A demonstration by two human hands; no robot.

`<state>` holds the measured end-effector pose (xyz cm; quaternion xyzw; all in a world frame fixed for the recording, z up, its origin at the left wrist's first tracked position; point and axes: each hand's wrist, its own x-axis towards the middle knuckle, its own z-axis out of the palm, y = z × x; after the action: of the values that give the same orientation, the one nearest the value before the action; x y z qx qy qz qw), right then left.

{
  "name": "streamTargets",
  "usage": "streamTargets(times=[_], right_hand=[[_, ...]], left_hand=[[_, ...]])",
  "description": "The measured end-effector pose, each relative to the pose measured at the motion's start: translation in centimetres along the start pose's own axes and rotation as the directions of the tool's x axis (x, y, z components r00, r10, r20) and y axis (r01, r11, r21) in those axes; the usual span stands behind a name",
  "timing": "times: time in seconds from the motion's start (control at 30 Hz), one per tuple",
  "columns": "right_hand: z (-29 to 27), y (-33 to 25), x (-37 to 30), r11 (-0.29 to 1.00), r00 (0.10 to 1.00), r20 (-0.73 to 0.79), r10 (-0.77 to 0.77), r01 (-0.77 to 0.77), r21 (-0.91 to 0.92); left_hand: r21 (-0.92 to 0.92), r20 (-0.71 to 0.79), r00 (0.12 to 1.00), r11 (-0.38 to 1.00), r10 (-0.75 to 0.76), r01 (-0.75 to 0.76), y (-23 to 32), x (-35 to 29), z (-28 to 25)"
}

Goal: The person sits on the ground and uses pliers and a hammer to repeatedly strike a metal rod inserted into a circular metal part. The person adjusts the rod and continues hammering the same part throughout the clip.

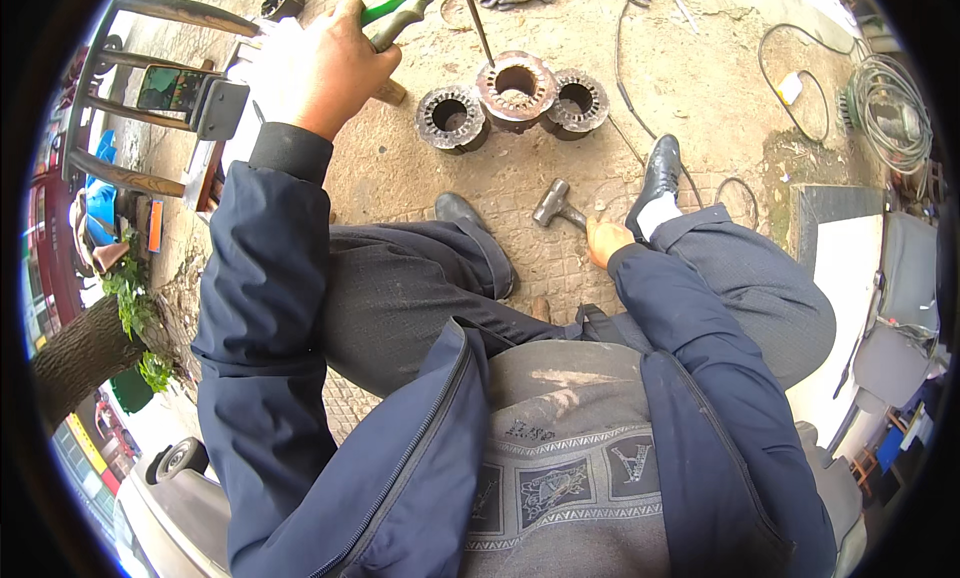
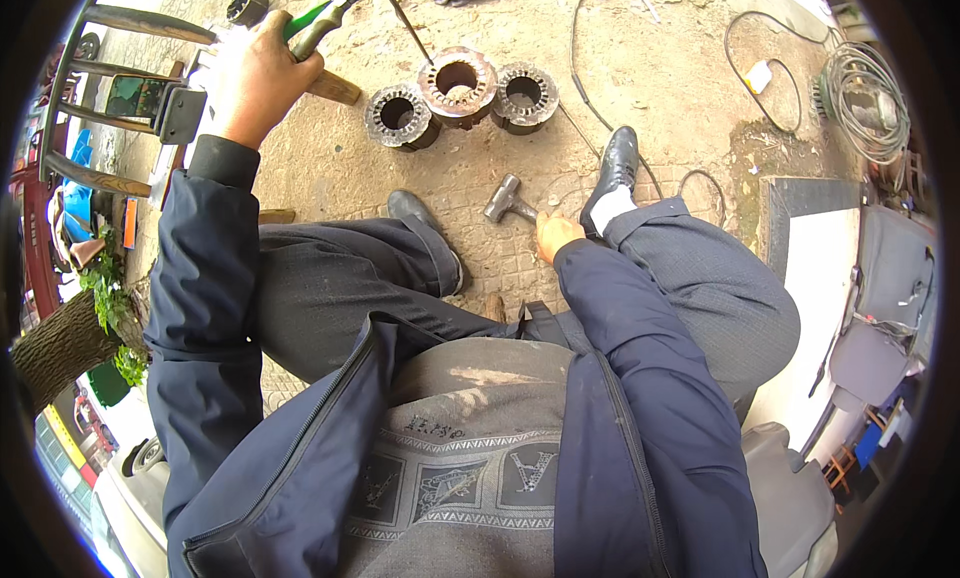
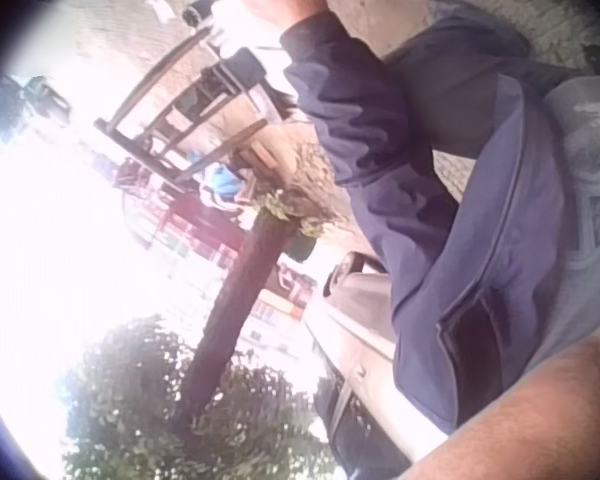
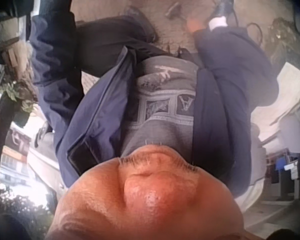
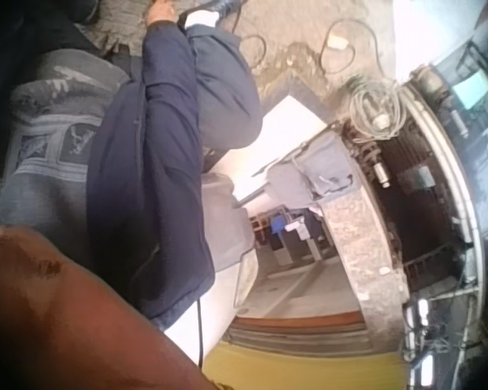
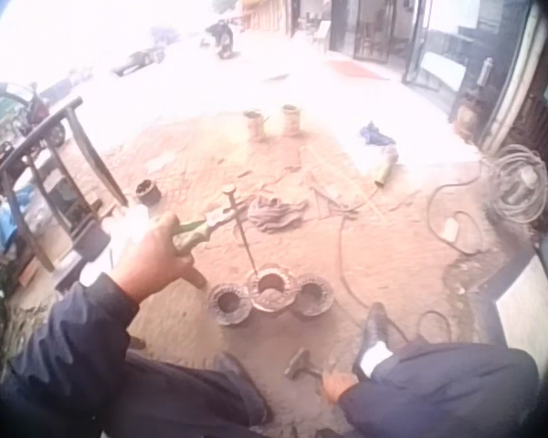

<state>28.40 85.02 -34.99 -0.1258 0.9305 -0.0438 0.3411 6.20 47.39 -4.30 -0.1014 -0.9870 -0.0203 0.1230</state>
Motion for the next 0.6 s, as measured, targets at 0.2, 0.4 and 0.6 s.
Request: streamTargets(times=[0.2,0.4,0.6], right_hand=[[2.6,1.6,2.0,0.996,0.978,-0.206,0.026,-0.043,-0.077],[1.6,1.8,2.5,1.0,0.998,-0.06,-0.005,0.005,0.005],[0.3,1.6,1.8,0.991,0.999,-0.03,0.039,-0.035,0.128]], left_hand=[[-0.038,-0.004,0.999,0.999,-0.04,0.04,-0.1,0.2,1.5],[-0.044,0.051,0.996,0.996,-0.075,0.077,0.0,0.6,2.4],[-0.04,0.077,0.995,0.997,-0.065,0.068,0.1,0.7,2.7]])
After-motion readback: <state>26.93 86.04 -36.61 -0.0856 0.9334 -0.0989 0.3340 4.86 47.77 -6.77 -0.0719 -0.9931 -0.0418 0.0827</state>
